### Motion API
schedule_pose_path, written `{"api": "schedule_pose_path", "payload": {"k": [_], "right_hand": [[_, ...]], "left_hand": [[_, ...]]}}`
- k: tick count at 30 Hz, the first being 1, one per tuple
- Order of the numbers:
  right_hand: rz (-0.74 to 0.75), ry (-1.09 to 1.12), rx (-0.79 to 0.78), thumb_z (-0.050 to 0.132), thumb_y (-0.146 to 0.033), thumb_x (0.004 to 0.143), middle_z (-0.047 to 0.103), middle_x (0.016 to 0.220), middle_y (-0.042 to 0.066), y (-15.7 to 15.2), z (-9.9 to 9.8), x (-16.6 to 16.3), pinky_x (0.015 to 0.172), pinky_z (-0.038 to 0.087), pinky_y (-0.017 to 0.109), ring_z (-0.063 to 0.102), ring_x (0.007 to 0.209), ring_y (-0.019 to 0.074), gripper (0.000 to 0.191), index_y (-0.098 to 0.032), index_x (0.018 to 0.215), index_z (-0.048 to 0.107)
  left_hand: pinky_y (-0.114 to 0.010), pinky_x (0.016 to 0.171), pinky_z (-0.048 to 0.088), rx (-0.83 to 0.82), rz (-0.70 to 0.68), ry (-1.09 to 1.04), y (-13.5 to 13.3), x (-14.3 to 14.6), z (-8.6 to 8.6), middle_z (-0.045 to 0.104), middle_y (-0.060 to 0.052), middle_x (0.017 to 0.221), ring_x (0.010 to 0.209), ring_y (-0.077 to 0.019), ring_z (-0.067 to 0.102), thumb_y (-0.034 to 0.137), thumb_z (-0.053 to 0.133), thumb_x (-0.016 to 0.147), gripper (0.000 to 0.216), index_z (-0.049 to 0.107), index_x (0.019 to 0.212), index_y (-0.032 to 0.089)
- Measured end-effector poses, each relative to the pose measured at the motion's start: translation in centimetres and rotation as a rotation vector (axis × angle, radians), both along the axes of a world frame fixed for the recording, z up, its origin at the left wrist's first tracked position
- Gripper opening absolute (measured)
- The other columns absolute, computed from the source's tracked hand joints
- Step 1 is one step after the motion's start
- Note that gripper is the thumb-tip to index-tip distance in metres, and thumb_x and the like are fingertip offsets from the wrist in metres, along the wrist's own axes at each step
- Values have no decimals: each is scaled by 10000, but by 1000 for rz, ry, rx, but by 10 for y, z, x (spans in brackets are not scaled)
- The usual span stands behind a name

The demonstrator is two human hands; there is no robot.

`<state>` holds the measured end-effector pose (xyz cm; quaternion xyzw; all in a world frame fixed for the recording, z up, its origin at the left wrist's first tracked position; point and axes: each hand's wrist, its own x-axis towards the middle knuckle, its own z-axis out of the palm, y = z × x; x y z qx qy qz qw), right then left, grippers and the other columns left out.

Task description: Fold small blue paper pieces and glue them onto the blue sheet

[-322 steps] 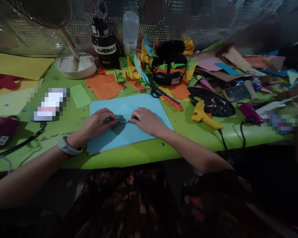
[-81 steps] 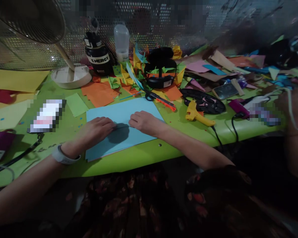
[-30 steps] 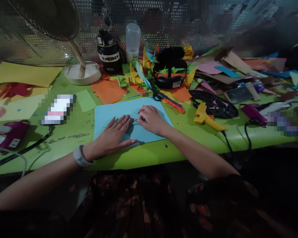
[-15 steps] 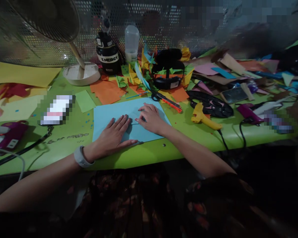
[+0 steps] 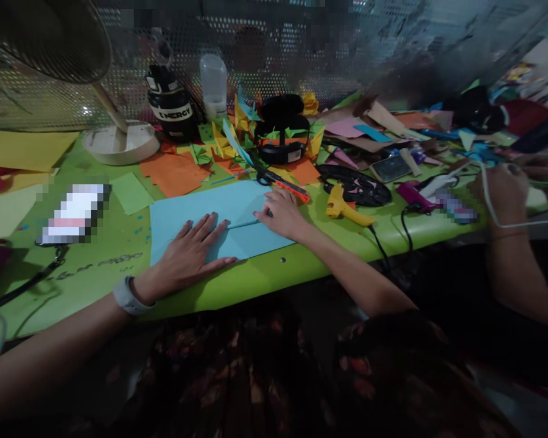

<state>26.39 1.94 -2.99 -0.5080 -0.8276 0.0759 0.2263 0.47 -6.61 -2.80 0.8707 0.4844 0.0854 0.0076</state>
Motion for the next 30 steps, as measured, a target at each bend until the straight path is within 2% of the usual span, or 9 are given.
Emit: {"api": "schedule_pose_path", "payload": {"k": [2,4,6,9,12,15,20,25,30], "right_hand": [[-32,45,78,499,-438,940,643,1246,135,-11,7,-8,1097,349,554,490,1285,315,297,-203,865,665],[46,50,128,433,-416,978,621,1299,138,-27,12,-23,1134,335,504,480,1316,276,339,-188,1090,658],[225,-25,94,409,-436,990,532,1443,149,-43,13,-41,1183,290,469,410,1402,258,473,-137,1323,561],[324,-154,-24,351,-547,992,350,1579,174,-56,7,-59,1212,251,478,298,1480,281,664,-89,1465,430],[329,-203,-99,284,-602,989,363,1565,184,-57,0,-63,1222,242,478,301,1481,278,744,-70,1499,385],[314,-216,-91,284,-617,985,351,1572,167,-54,-3,-60,1229,234,464,285,1489,267,746,-90,1503,389],[304,-234,-76,313,-597,989,356,1568,167,-55,-2,-60,1228,244,440,296,1485,259,728,-81,1494,405],[313,-214,-59,287,-601,993,377,1556,171,-56,-3,-58,1211,268,476,317,1475,272,723,-87,1482,427],[323,-204,-65,282,-600,994,374,1560,155,-55,-4,-57,1217,262,481,301,1483,259,716,-110,1502,404]], "left_hand": [[-577,1190,215,-2,-2,9,0,0,0,279,-210,1598,1489,-348,256,796,283,865,935,324,1529,139],[-569,1192,217,-4,1,13,0,-1,-1,275,-208,1600,1490,-348,252,801,284,861,945,321,1532,136],[-562,1195,214,-5,3,18,0,-1,-1,277,-204,1600,1490,-345,251,799,291,863,940,328,1529,136],[-567,1193,215,-5,-1,33,1,-2,-2,281,-200,1597,1491,-338,253,781,278,883,907,353,1516,135],[-578,1183,229,-10,-6,39,3,-2,-3,266,-219,1596,1489,-345,255,770,263,893,923,345,1510,89],[-584,1180,231,-23,-8,39,4,-3,-5,264,-236,1590,1489,-346,255,771,258,891,957,312,1513,46],[-583,1186,214,-22,1,14,4,-2,-6,264,-230,1593,1492,-341,248,783,273,879,956,308,1513,68],[-577,1193,193,-18,1,9,2,-2,-6,273,-242,1589,1496,-344,233,761,276,893,940,293,1515,55],[-588,1187,188,-36,-6,-18,3,-2,-7,260,-226,1601,1495,-353,231,756,305,892,901,288,1520,110]]}}
